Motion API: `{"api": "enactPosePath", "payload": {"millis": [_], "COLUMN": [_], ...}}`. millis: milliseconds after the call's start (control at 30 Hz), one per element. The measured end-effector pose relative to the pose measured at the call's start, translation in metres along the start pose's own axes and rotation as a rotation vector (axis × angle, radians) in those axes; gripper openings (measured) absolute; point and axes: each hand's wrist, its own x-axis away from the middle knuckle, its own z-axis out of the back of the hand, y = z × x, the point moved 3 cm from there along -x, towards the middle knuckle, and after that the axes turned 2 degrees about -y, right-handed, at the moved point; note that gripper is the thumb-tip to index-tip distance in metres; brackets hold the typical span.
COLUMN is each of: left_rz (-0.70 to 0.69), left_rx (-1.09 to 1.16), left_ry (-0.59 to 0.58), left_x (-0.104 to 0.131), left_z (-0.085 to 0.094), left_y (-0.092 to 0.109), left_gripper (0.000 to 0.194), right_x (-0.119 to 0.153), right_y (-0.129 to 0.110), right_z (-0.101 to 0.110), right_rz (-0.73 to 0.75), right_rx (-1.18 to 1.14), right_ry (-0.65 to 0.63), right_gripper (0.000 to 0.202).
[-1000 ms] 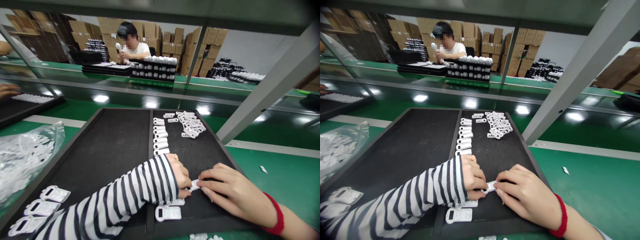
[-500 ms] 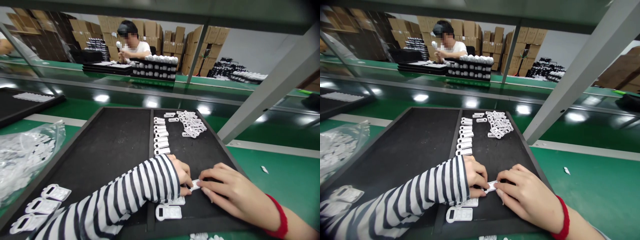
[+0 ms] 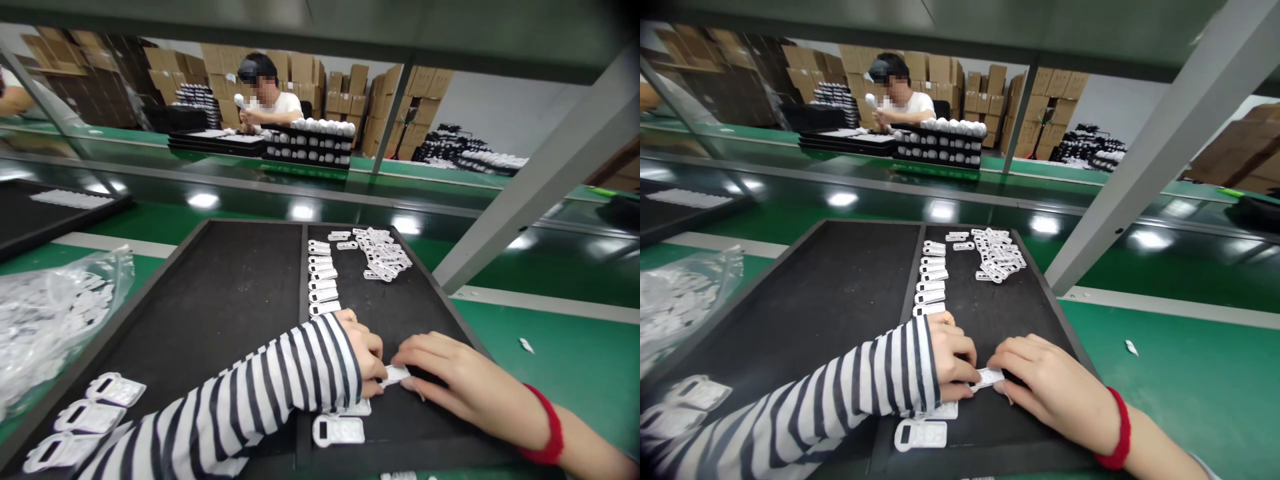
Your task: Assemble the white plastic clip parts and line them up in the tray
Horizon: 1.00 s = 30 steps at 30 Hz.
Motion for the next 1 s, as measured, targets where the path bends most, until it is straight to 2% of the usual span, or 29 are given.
{"api": "enactPosePath", "payload": {"millis": [67,133,200,267,333,400,500,600,767,900,1000], "left_rz": [0.043,0.113,0.165,0.181,0.182,0.184,0.198,0.209,0.244,0.318,0.387], "left_rx": [-0.054,-0.089,-0.106,-0.131,-0.149,-0.158,-0.159,-0.147,-0.133,-0.123,-0.134], "left_ry": [0.096,0.203,0.275,0.301,0.295,0.278,0.273,0.279,0.262,0.273,0.246], "left_x": [-0.001,-0.001,-0.001,0.000,0.002,0.004,0.008,0.010,0.008,0.010,0.014], "left_z": [0.006,0.013,0.018,0.018,0.015,0.010,0.005,0.005,0.004,0.004,0.004], "left_y": [-0.002,-0.005,-0.008,-0.011,-0.013,-0.016,-0.021,-0.025,-0.028,-0.036,-0.045], "left_gripper": [0.023,0.028,0.025,0.019,0.018,0.019,0.017,0.017,0.017,0.016,0.017], "right_x": [-0.006,-0.025,-0.061,-0.111,-0.166,-0.216,-0.266,-0.282,-0.273,-0.268,-0.272], "right_y": [0.011,0.032,0.058,0.082,0.094,0.097,0.095,0.097,0.120,0.134,0.135], "right_z": [0.014,0.038,0.066,0.083,0.084,0.073,0.050,0.043,0.053,0.047,0.041], "right_rz": [-0.003,-0.034,-0.122,-0.231,-0.237,-0.237,-0.216,-0.194,-0.244,-0.299,-0.328], "right_rx": [0.043,0.073,0.118,0.170,0.179,0.170,0.145,0.128,0.148,0.179,0.191], "right_ry": [0.004,0.051,0.149,0.180,0.162,0.091,-0.047,-0.135,-0.160,-0.201,-0.181], "right_gripper": [0.021,0.025,0.028,0.028,0.023,0.021,0.021,0.022,0.027,0.027,0.028]}}
